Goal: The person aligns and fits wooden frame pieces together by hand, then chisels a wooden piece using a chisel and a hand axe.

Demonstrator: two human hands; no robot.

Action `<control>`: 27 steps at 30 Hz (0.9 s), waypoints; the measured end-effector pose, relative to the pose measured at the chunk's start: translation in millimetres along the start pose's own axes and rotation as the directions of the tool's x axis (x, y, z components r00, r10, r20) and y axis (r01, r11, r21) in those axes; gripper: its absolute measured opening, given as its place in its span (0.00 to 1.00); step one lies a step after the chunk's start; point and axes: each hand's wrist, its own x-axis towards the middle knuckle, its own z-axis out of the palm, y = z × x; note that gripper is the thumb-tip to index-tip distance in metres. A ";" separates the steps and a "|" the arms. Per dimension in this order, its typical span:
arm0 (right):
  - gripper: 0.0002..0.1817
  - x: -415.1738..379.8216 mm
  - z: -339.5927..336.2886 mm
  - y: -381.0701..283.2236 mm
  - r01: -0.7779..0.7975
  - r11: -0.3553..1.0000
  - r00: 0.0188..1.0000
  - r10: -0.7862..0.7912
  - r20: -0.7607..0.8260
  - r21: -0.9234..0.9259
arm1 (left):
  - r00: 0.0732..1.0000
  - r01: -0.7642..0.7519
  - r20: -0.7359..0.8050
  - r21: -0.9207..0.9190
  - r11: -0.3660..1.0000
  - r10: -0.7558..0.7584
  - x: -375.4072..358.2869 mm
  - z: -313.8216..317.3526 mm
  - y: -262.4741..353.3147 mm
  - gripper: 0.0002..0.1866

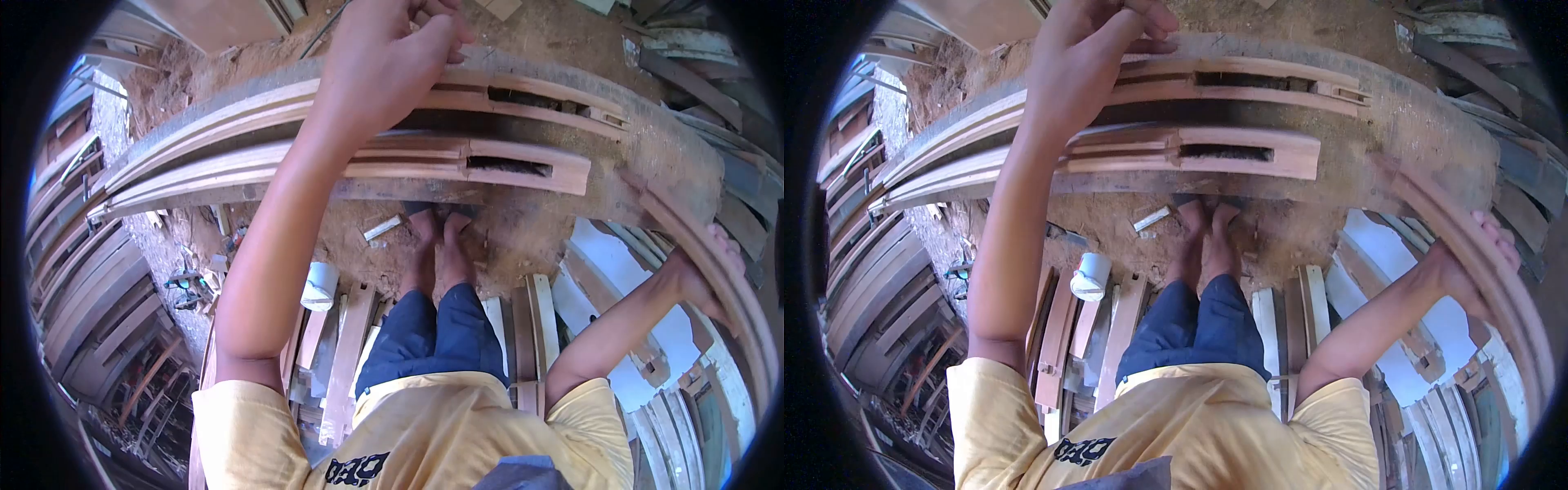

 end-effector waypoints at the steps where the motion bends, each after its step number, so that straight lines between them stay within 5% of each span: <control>1: 0.50 5.7 17.2 0.4 0.057 0.990 0.972 -0.085 -0.221 -0.131 | 0.999 -0.035 0.005 0.064 0.997 0.035 0.0 -1.2 -3.9 0.09; 3: 0.63 28.2 87.5 -5.4 -0.034 0.918 0.744 -0.241 -0.624 -0.395 | 0.999 -0.039 -0.022 0.107 0.994 0.041 -2.3 1.7 0.4 0.08; 7: 0.61 44.1 133.4 -52.7 -0.079 0.818 0.842 -0.252 -0.477 -0.570 | 0.998 -0.066 -0.003 0.260 0.963 0.069 -8.1 0.0 17.5 0.06; 8: 0.44 49.8 142.4 -70.1 -0.031 0.975 0.876 -0.080 -0.475 -0.221 | 0.997 -0.073 -0.007 0.239 0.968 0.076 -9.2 -0.3 18.5 0.05; 9: 0.30 55.7 151.4 -85.7 -0.013 0.987 0.912 0.079 -0.402 0.162 | 0.997 -0.075 -0.015 0.232 0.970 0.080 -6.3 0.4 11.0 0.05; 11: 0.32 62.6 169.2 -100.7 -0.049 0.980 0.936 0.113 -0.333 0.194 | 0.971 -0.238 -0.030 0.003 0.971 0.238 -1.7 2.9 1.2 0.06; 13: 0.34 65.6 189.0 -101.9 -0.134 0.970 0.987 0.149 -0.061 0.204 | 0.951 -0.304 -0.049 -0.008 0.952 0.304 -10.8 -0.8 0.4 0.06; 14: 0.38 67.3 198.6 -101.3 -0.171 0.984 0.942 0.177 -0.284 0.045 | 0.930 -0.364 -0.057 -0.005 0.931 0.363 -17.9 -2.6 5.1 0.06; 15: 0.41 71.1 238.8 -95.4 -0.044 0.998 0.920 0.027 -0.392 -0.036 | 0.928 -0.368 -0.069 -0.009 0.930 0.367 -30.9 -6.2 12.3 0.06; 18: 0.42 66.4 256.3 -78.1 -0.007 1.000 0.984 0.004 -0.178 -0.017 | 0.855 -0.493 0.007 0.319 0.809 0.519 -66.4 -19.9 21.2 0.07; 21: 0.43 62.4 264.7 -65.3 -0.009 0.999 0.998 0.012 -0.065 0.048 | 0.914 -0.405 0.097 0.214 0.889 0.393 -79.4 -25.3 2.7 0.07; 24: 0.44 59.7 272.5 -55.8 0.054 0.998 0.998 -0.055 -0.030 -0.033 | 0.805 -0.574 0.060 0.333 0.748 0.591 -80.0 -27.3 -13.0 0.07; 27: 0.44 56.6 276.1 -53.3 0.050 0.998 0.996 -0.053 -0.067 -0.043 | 0.835 -0.540 0.010 0.216 0.814 0.551 -81.0 -32.6 -17.3 0.05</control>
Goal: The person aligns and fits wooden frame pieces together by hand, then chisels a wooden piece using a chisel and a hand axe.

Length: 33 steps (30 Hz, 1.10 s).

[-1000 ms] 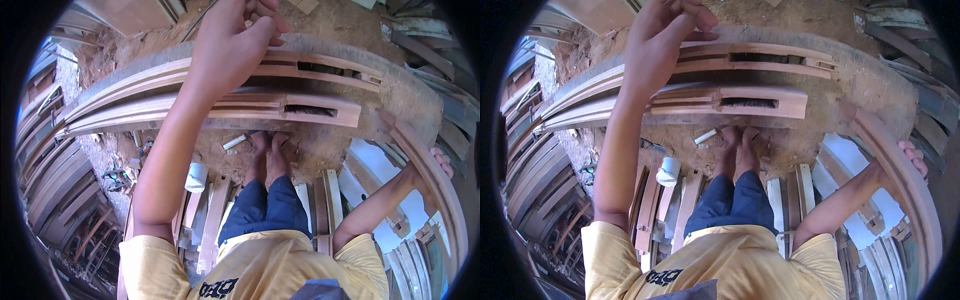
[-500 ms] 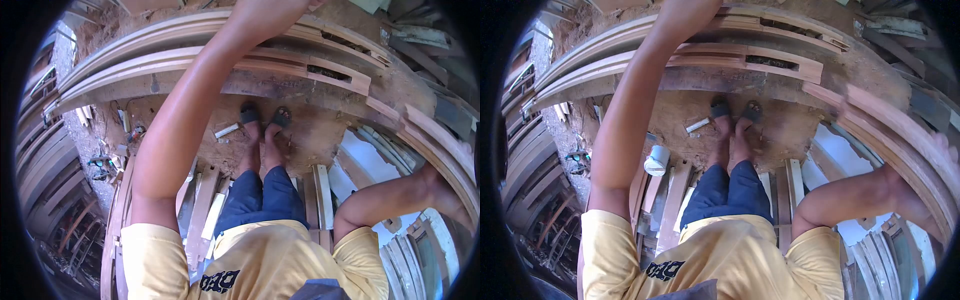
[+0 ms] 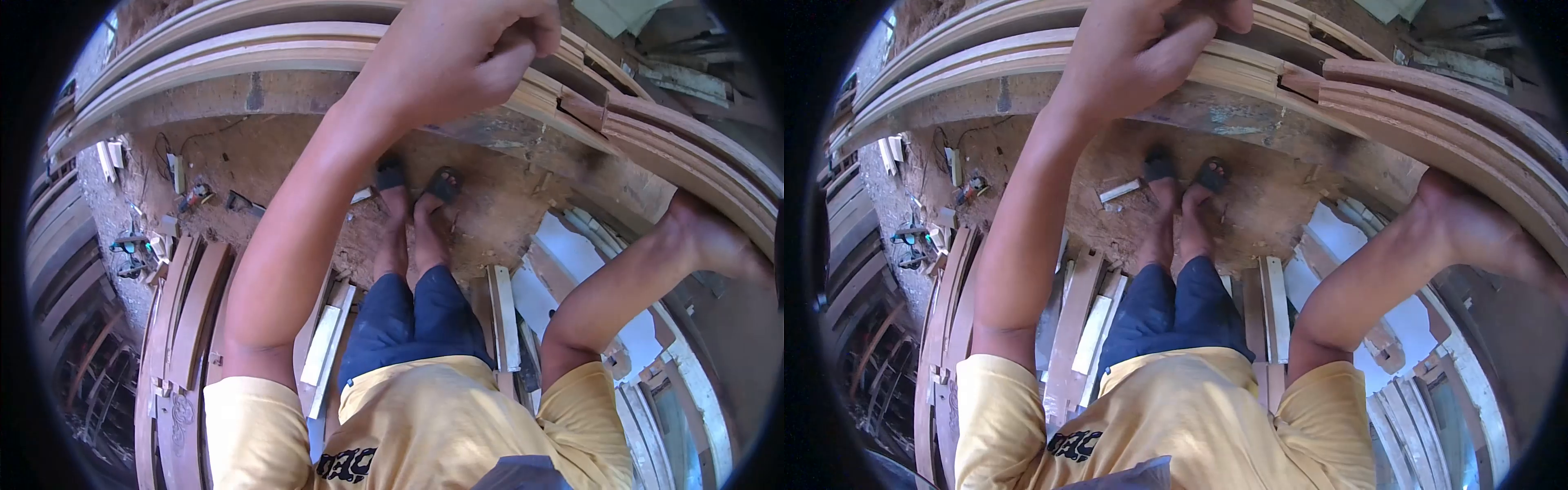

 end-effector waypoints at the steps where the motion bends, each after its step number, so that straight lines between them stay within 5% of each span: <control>1: 0.44 -2.6 0.2 -0.6 -0.016 1.000 1.000 0.017 0.011 -0.023 | 0.999 -0.035 0.004 0.039 0.999 0.035 -0.7 -1.8 -0.8 0.05; 6: 0.45 -14.9 10.0 2.8 -0.050 0.996 0.996 0.055 -0.069 0.074 | 0.999 -0.036 -0.014 -0.021 0.999 0.036 -6.4 2.2 -9.7 0.05; 7: 0.45 -22.6 14.3 11.0 0.048 0.999 0.989 -0.045 -0.138 0.016 | 0.996 -0.086 -0.014 -0.030 0.996 0.085 -6.0 3.5 -11.7 0.06; 10: 0.45 -32.1 -14.1 26.0 0.081 0.997 0.990 -0.079 0.113 -0.007 | 0.993 -0.113 -0.046 -0.065 0.991 0.110 -9.4 9.8 -15.3 0.08; 14: 0.56 -30.9 -13.9 27.9 0.062 0.998 0.990 -0.061 0.128 -0.007 | 0.985 -0.109 0.145 0.123 0.986 0.091 -11.8 4.9 12.3 0.11; 16: 0.55 -36.1 0.9 28.7 0.102 0.981 0.994 -0.106 -0.010 -0.162 | 0.922 -0.113 0.374 0.513 0.851 -0.104 -15.8 15.2 18.8 0.09; 18: 0.56 -37.6 9.0 29.7 0.104 0.969 0.991 -0.121 -0.064 -0.226 | 0.974 -0.136 0.227 0.578 0.805 0.002 -22.2 37.5 9.0 0.09; 23: 0.53 -51.1 -9.6 29.4 0.048 0.976 0.997 -0.061 -0.055 -0.212 | 0.989 0.067 0.070 0.564 0.823 -0.128 -23.3 42.7 13.7 0.10; 26: 0.45 -58.4 -71.0 36.7 -0.205 0.977 0.954 0.211 0.211 -0.049 | 0.989 0.082 0.059 0.553 0.829 -0.136 -21.8 41.3 15.6 0.11; 28: 0.38 -54.5 -85.5 32.1 -0.027 0.759 0.757 0.441 0.482 -0.651 | 0.988 0.072 0.077 0.541 0.838 -0.134 -19.7 40.5 16.8 0.12; 29: 0.38 -55.9 -78.3 28.3 -0.027 0.758 0.757 0.441 0.482 -0.651 | 0.988 0.068 0.082 0.530 0.845 -0.130 -18.2 39.2 18.7 0.12; 31: 0.29 -59.6 -56.6 18.6 -0.118 0.482 0.638 0.707 0.306 -0.868 | 0.987 0.058 0.099 0.499 0.864 -0.123 -14.8 34.6 20.7 0.13; 33: 0.27 -61.1 -57.4 22.7 -0.164 0.524 0.640 0.701 0.314 -0.836 | 0.985 0.044 0.131 0.459 0.887 -0.116 -11.1 29.1 25.2 0.14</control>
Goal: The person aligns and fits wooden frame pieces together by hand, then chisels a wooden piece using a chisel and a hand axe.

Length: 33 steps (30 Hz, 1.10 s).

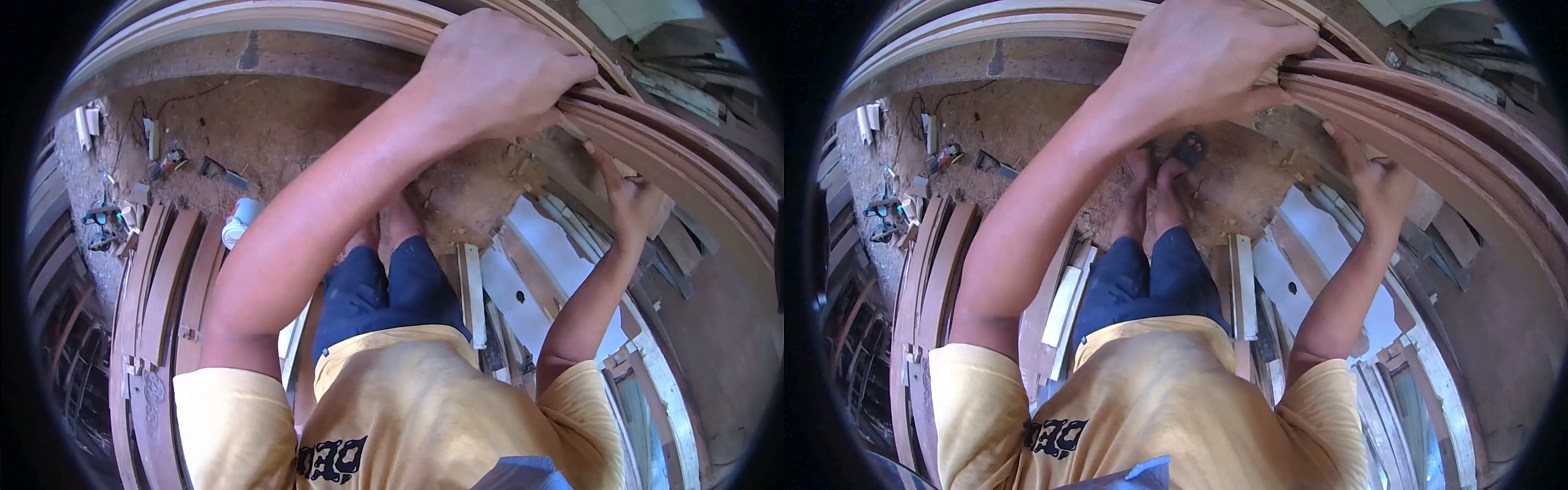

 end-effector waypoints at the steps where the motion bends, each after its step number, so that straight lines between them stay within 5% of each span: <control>1: 0.25 0.4 0.0 1.3 0.009 0.997 1.000 -0.009 0.002 0.071 | 1.000 -0.003 0.023 -0.006 1.000 0.003 0.4 -3.7 1.8 0.15; 11: 0.26 3.4 -5.6 -9.1 0.003 0.998 0.999 -0.006 0.054 0.056 | 0.997 0.036 0.064 0.127 0.991 -0.044 -6.1 13.3 -0.4 0.19; 17: 0.26 5.8 -11.8 -9.7 0.058 0.997 0.996 -0.055 0.070 -0.044 | 0.992 0.061 0.111 0.031 0.998 -0.064 5.1 2.6 4.3 0.15; 20: 0.29 7.0 -22.5 -15.0 0.153 0.971 0.983 -0.130 0.131 -0.186 | 0.942 0.150 0.282 0.135 0.979 -0.183 11.3 -3.4 10.9 0.16; 23: 0.30 3.6 -48.0 -3.8 0.339 0.858 0.939 -0.336 0.076 -0.387 | 0.970 0.117 0.203 0.102 0.988 -0.136 8.6 1.4 8.7 0.15; 24: 0.30 3.9 -56.8 -2.7 0.313 0.945 0.950 -0.311 -0.027 0.098 | 0.970 0.118 0.200 0.107 0.987 -0.138 6.4 4.1 7.3 0.15; 25: 0.30 2.6 -63.7 -2.8 0.254 0.787 0.966 -0.238 -0.102 0.562 | 0.969 0.137 0.193 0.108 0.985 -0.156 2.7 6.2 6.4 0.18; 33: 0.33 -5.5 -65.3 -43.7 0.232 0.877 0.967 -0.160 -0.199 0.422 | 0.970 0.132 0.191 0.103 0.986 -0.150 -0.1 4.2 3.2 0.21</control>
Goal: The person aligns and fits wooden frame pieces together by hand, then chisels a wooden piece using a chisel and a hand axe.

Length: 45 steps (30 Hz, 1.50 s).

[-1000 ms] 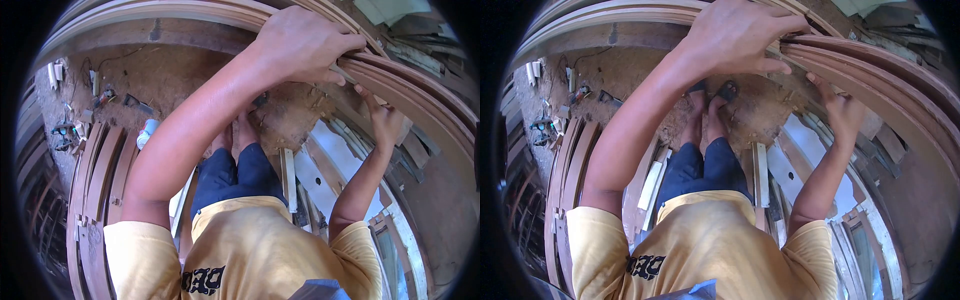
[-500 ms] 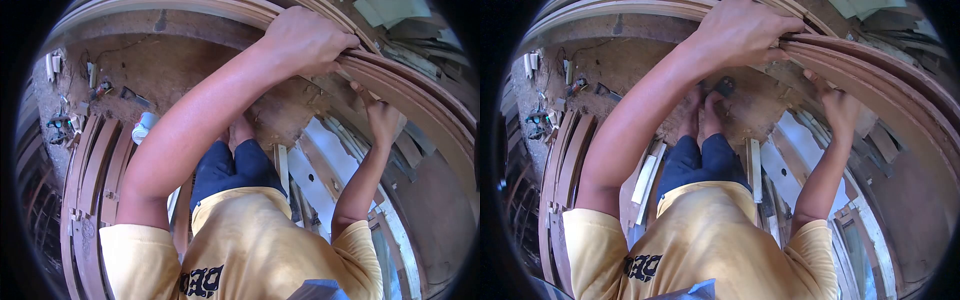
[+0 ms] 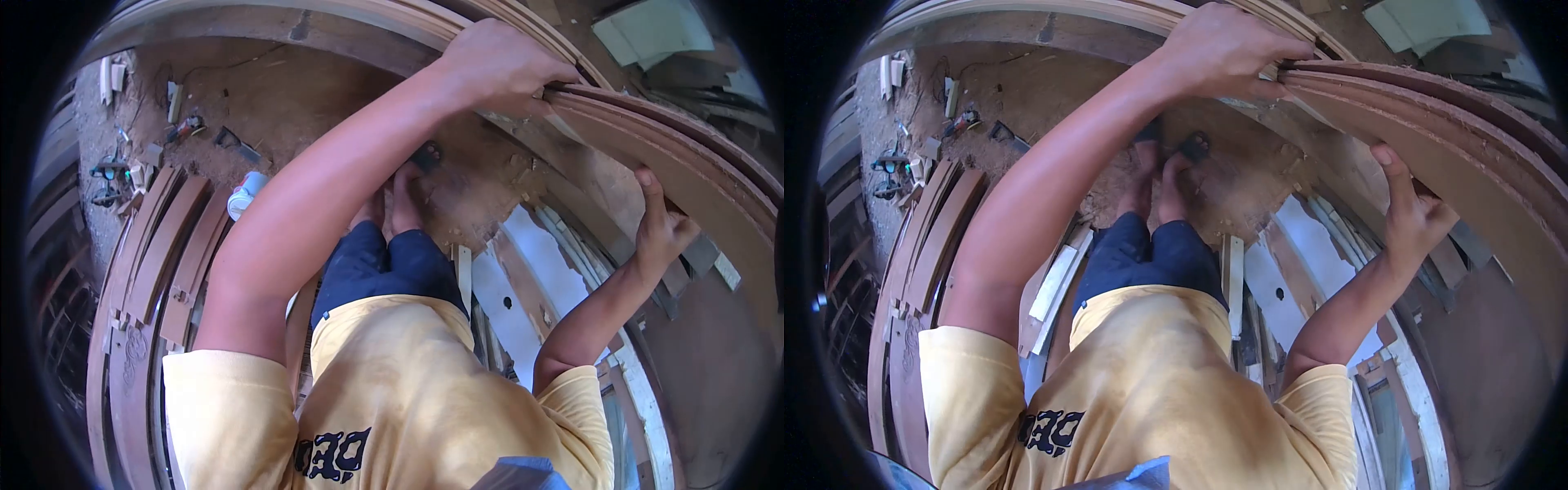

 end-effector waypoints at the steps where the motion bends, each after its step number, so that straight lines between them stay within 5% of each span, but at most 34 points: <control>1: 0.32 -0.7 -0.8 0.1 -0.015 1.000 1.000 0.015 -0.002 -0.010 | 1.000 -0.005 -0.001 0.015 1.000 0.005 -0.1 0.3 0.5 0.22; 14: 0.25 -7.7 -7.3 25.4 0.081 0.995 0.993 -0.085 0.083 0.053 | 0.999 -0.038 -0.012 0.025 0.999 0.038 -0.5 5.2 -0.9 0.23; 17: 0.25 -7.2 -5.1 25.3 -0.033 0.991 0.997 0.023 0.076 0.131 | 1.000 -0.009 0.029 0.098 0.995 0.007 0.9 6.2 3.5 0.24; 26: 0.24 7.4 -21.2 25.6 0.039 0.996 0.959 -0.015 0.282 -0.079 | 0.999 -0.031 0.024 -0.011 0.999 0.032 -1.3 -1.9 4.3 0.25; 29: 0.19 8.1 -15.7 22.1 0.026 0.999 0.960 -0.019 0.279 -0.021 | 0.998 0.010 0.066 0.023 1.000 -0.011 -0.1 -4.7 7.2 0.25; 32: 0.24 6.5 -14.9 25.6 0.126 0.986 0.977 -0.104 0.186 -0.109 | 0.999 -0.039 0.025 0.029 0.999 0.039 -1.1 -1.4 4.1 0.26; 33: 0.30 9.7 -16.6 25.6 0.166 0.965 0.979 -0.186 0.084 0.205 | 0.999 -0.035 0.026 0.033 0.999 0.034 -1.5 -2.2 4.5 0.26; 35: 0.36 17.2 -19.7 17.8 0.221 0.840 0.972 -0.231 -0.042 0.494 | 0.998 -0.005 0.064 0.034 0.999 0.003 -1.2 -4.2 7.3 0.25; 37: 0.32 34.0 -11.1 -30.3 0.343 0.747 0.926 -0.372 -0.070 0.569 | 0.999 -0.031 0.045 0.035 0.999 0.030 0.4 0.1 2.8 0.24; 41: 0.34 33.7 39.8 -52.3 0.490 0.755 0.852 -0.310 -0.422 0.436 | 0.999 -0.037 0.040 0.071 0.997 0.034 -0.3 3.8 2.3 0.24; 45: 0.36 26.9 42.0 -55.3 0.411 0.799 0.889 -0.244 -0.388 0.438 | 0.996 -0.082 -0.034 0.072 0.994 0.085 2.5 13.0 -5.2 0.24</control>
